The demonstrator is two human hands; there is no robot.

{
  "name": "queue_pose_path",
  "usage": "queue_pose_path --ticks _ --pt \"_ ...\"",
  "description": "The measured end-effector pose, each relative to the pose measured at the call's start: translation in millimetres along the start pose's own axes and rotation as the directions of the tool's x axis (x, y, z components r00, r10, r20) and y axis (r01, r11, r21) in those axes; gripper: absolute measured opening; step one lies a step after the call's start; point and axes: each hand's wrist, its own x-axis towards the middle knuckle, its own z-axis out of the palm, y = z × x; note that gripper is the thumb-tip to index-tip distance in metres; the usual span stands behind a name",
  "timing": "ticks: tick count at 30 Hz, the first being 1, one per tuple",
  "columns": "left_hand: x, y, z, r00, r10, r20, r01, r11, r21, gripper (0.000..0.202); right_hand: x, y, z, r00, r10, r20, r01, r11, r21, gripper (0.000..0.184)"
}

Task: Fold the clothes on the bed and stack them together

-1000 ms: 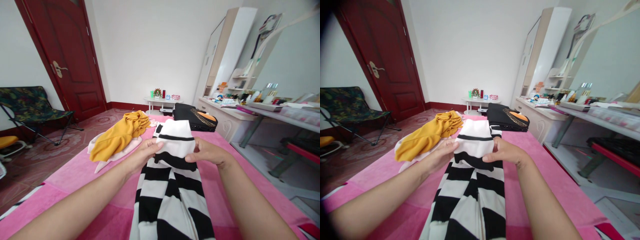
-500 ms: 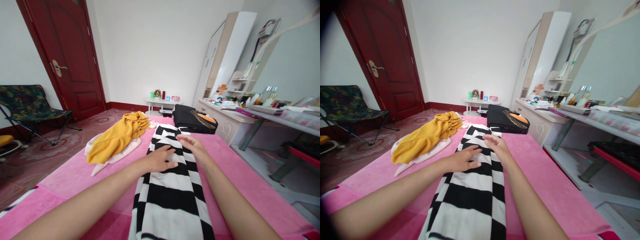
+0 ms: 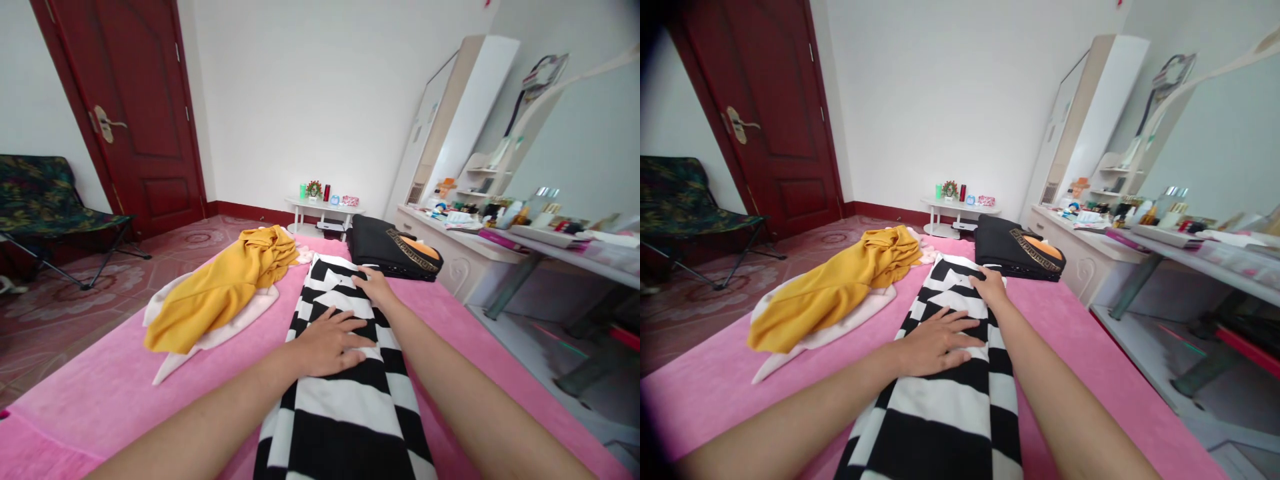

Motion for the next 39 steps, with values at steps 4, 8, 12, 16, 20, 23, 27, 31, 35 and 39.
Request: queue_pose_path --ticks 4,8,12,16,20,23,27,31,35,39 --pt "-2.2 -1.2 1.5 0.998 0.057 -0.012 -0.058 0.998 -0.037 0.038 26.8 19.2 1.3 0.993 0.101 0.064 -0.089 0.982 -0.164 0.020" --pt "-0.6 -2.8 10.5 0.991 -0.069 -0.116 0.068 0.998 -0.007 0.054 26.6 41.5 6.7 0.993 0.117 0.028 -0.102 0.943 -0.317 0.024" --pt "2.2 -6.0 16.8 0.959 -0.254 -0.123 0.253 0.967 -0.024 0.088 12.1 46.6 16.7 0.997 0.076 -0.024 -0.079 0.904 -0.420 0.038" --pt "3.4 -9.3 15.8 0.969 -0.243 -0.046 0.242 0.970 -0.022 0.084 -4.2 42.2 16.7 0.998 0.033 0.053 -0.003 0.873 -0.487 0.046" --pt "2.1 -5.9 13.3 0.972 -0.235 -0.028 0.235 0.972 0.001 0.079 -36.3 39.5 6.1 0.960 -0.051 0.274 0.192 0.835 -0.516 0.050" --pt "-5.0 3.5 10.5 0.973 -0.230 0.007 0.230 0.973 -0.003 0.076 -74.8 39.4 -7.8 0.921 -0.143 0.362 0.312 0.827 -0.467 0.051" --pt "-37.2 19.7 0.3 0.982 -0.156 0.110 0.164 0.984 -0.072 0.068 -135.0 34.0 -41.5 0.833 -0.337 0.439 0.500 0.799 -0.334 0.051" --pt "-94.3 29.9 -14.6 0.986 -0.083 0.145 0.107 0.980 -0.166 0.066 -185.1 23.1 -88.9 0.777 -0.417 0.471 0.555 0.808 -0.198 0.051" --pt "-146.8 37.3 -25.3 0.977 -0.211 -0.011 0.200 0.938 -0.283 0.054 -215.8 18.2 -125.4 0.753 -0.492 0.436 0.569 0.820 -0.058 0.047" --pt "-174.2 52.3 -39.1 0.984 -0.160 -0.079 0.113 0.903 -0.414 0.017 -237.1 5.6 -141.6 0.646 -0.589 0.485 0.614 0.779 0.127 0.031"
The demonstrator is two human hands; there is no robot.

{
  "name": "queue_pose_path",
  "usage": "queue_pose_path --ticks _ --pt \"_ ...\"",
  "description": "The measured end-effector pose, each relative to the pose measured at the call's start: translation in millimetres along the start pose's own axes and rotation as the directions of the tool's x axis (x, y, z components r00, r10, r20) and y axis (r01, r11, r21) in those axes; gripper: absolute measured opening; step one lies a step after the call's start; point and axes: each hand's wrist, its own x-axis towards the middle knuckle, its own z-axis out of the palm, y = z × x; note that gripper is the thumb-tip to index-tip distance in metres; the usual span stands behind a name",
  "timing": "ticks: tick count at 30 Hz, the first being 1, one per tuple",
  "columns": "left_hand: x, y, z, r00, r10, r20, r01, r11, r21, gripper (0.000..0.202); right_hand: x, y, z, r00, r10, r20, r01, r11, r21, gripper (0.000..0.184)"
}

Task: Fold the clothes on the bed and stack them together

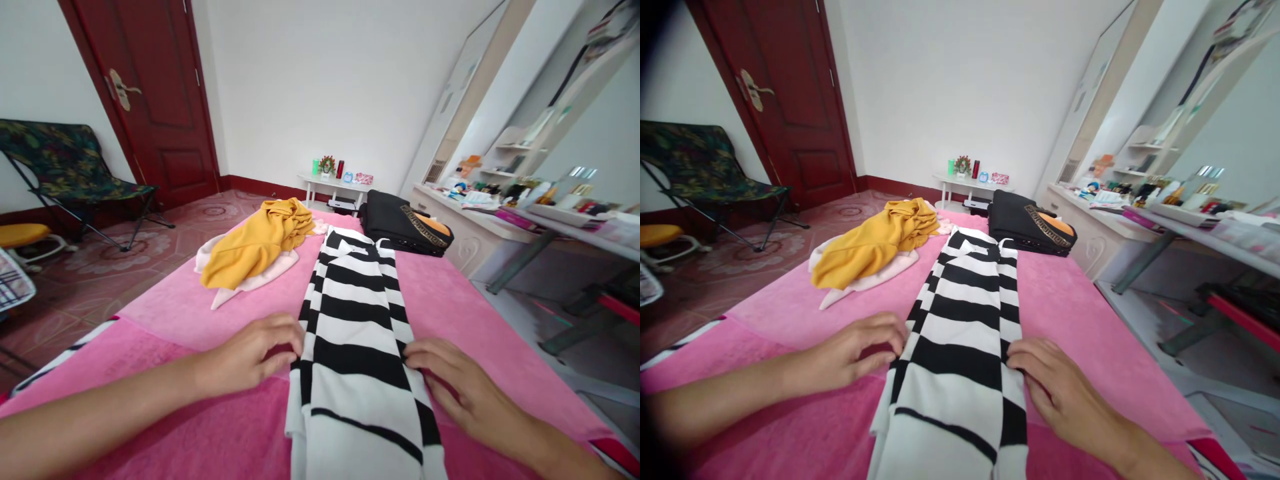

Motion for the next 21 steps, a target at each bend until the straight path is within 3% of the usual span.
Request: queue_pose_path --ticks 3,6,10,14,18,21 --pt "-6.9 16.5 -5.6 0.992 0.076 0.099 -0.069 0.995 -0.073 0.017 2.2 -22.4 -2.3 0.998 0.025 0.064 -0.034 0.988 0.152 0.018" --pt "-6.1 26.5 -4.7 0.983 0.106 0.149 -0.100 0.994 -0.046 0.017 8.6 -36.7 -4.8 0.990 0.087 0.106 -0.115 0.951 0.287 0.008" --pt "2.2 27.0 5.2 0.971 0.123 0.203 -0.139 0.988 0.067 0.018 13.5 -39.1 -6.9 0.982 0.121 0.143 -0.168 0.906 0.388 0.023" --pt "14.5 28.2 5.7 0.952 0.164 0.260 -0.197 0.975 0.107 0.008 15.5 -37.7 -3.6 0.974 0.084 0.211 -0.159 0.915 0.370 0.016" --pt "18.6 37.1 -14.6 0.924 0.170 0.343 -0.186 0.982 0.015 0.013 12.9 -36.4 -0.1 0.974 0.099 0.203 -0.160 0.936 0.313 0.022" --pt "10.9 40.1 -29.5 0.931 0.118 0.345 -0.125 0.992 -0.001 0.016 4.7 -32.9 -2.8 0.970 0.120 0.209 -0.182 0.934 0.308 0.021"
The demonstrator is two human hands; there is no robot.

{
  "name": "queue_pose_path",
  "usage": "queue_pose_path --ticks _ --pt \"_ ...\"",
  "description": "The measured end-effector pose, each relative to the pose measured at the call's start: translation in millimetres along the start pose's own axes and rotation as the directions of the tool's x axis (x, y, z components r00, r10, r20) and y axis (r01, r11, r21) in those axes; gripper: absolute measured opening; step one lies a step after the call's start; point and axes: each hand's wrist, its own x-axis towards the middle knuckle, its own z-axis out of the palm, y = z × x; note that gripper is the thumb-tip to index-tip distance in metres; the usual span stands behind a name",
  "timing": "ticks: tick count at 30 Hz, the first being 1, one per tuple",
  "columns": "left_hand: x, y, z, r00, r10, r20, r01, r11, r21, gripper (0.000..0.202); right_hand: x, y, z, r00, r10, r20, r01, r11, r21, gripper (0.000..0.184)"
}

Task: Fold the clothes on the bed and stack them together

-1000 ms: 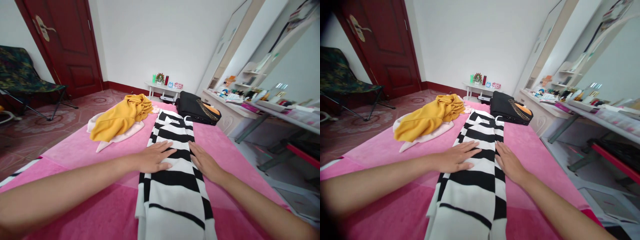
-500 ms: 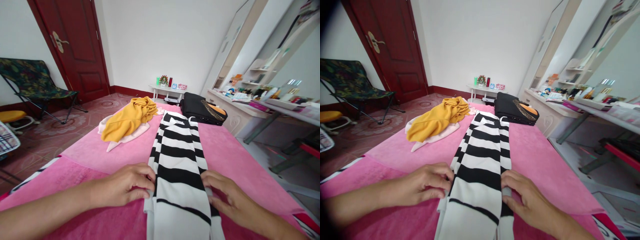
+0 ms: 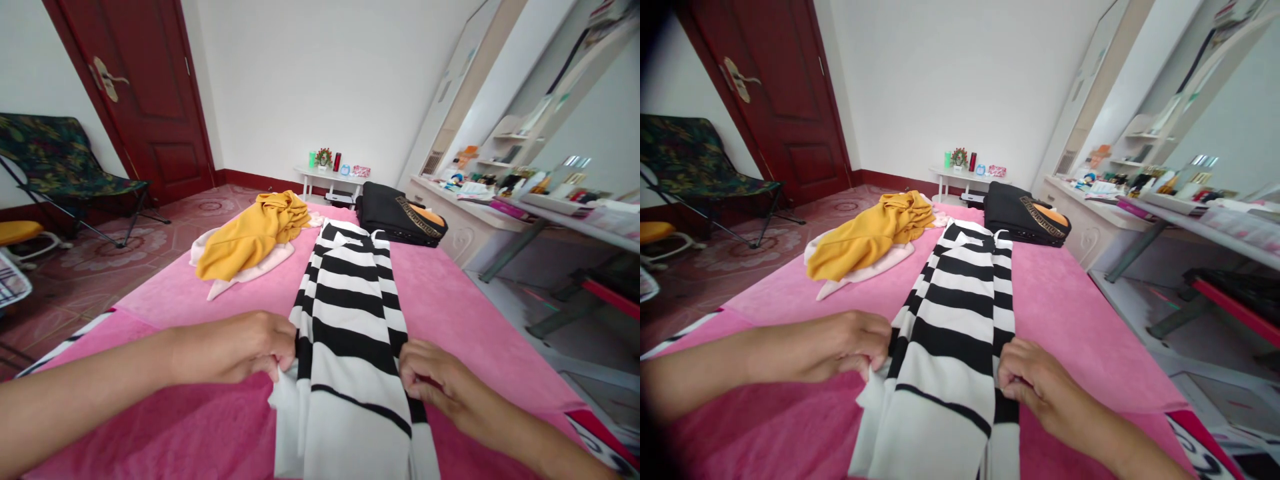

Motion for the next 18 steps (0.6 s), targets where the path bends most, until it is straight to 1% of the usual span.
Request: queue_pose_path --ticks 3,5,6,7,8,9,10,11,12,14,16,17,18 --pt "-12.7 -3.8 2.2 0.999 -0.023 -0.031 0.024 1.000 0.009 0.018 -14.6 7.9 -3.8 0.999 0.049 0.013 -0.049 0.998 -0.026 0.019" --pt "-18.4 -9.8 7.9 0.998 -0.014 -0.066 0.016 0.999 0.034 0.019 -25.9 15.4 -5.0 0.999 0.023 -0.025 -0.026 0.992 -0.124 0.012" --pt "-20.0 -13.3 10.4 0.996 -0.012 -0.090 0.017 0.998 0.057 0.019 -30.9 19.1 -5.2 0.998 -0.007 -0.058 -0.004 0.981 -0.194 0.015" --pt "-20.7 -16.7 11.8 0.993 -0.021 -0.117 0.032 0.996 0.087 0.020 -34.6 22.3 -5.2 0.995 -0.041 -0.087 0.016 0.964 -0.265 0.030" --pt "-20.5 -19.9 12.2 0.989 -0.039 -0.144 0.057 0.991 0.123 0.028 -36.7 24.5 -5.3 0.992 -0.071 -0.106 0.033 0.945 -0.326 0.047" --pt "-19.1 -22.6 11.4 0.985 -0.056 -0.165 0.083 0.984 0.160 0.040 -36.8 25.5 -5.4 0.989 -0.096 -0.110 0.049 0.928 -0.370 0.060" --pt "-16.6 -24.8 9.9 0.983 -0.062 -0.173 0.096 0.976 0.197 0.051 -35.0 25.1 -5.5 0.988 -0.116 -0.098 0.068 0.915 -0.397 0.069" --pt "-13.0 -26.1 8.1 0.985 -0.051 -0.164 0.088 0.969 0.231 0.060 -31.2 23.4 -5.6 0.988 -0.134 -0.073 0.093 0.909 -0.407 0.071" --pt "-8.3 -26.7 6.4 0.990 -0.025 -0.138 0.060 0.965 0.257 0.063 -25.9 20.6 -5.5 0.986 -0.159 -0.047 0.127 0.906 -0.404 0.071" --pt "3.4 -25.2 4.8 0.996 0.059 -0.068 -0.039 0.962 0.269 0.059 -13.4 12.7 -4.0 0.976 -0.219 0.002 0.204 0.906 -0.370 0.066" --pt "15.0 -20.6 7.0 0.990 0.140 -0.034 -0.130 0.969 0.210 0.046 -2.1 3.5 0.0 0.961 -0.275 0.027 0.269 0.912 -0.311 0.059" --pt "19.7 -17.4 9.2 0.985 0.171 -0.034 -0.164 0.974 0.154 0.038 2.0 -1.4 2.7 0.954 -0.298 -0.002 0.287 0.919 -0.271 0.055" --pt "23.0 -13.7 11.7 0.981 0.191 -0.044 -0.188 0.979 0.081 0.032 5.0 -6.4 5.4 0.947 -0.315 -0.061 0.295 0.930 -0.221 0.049"
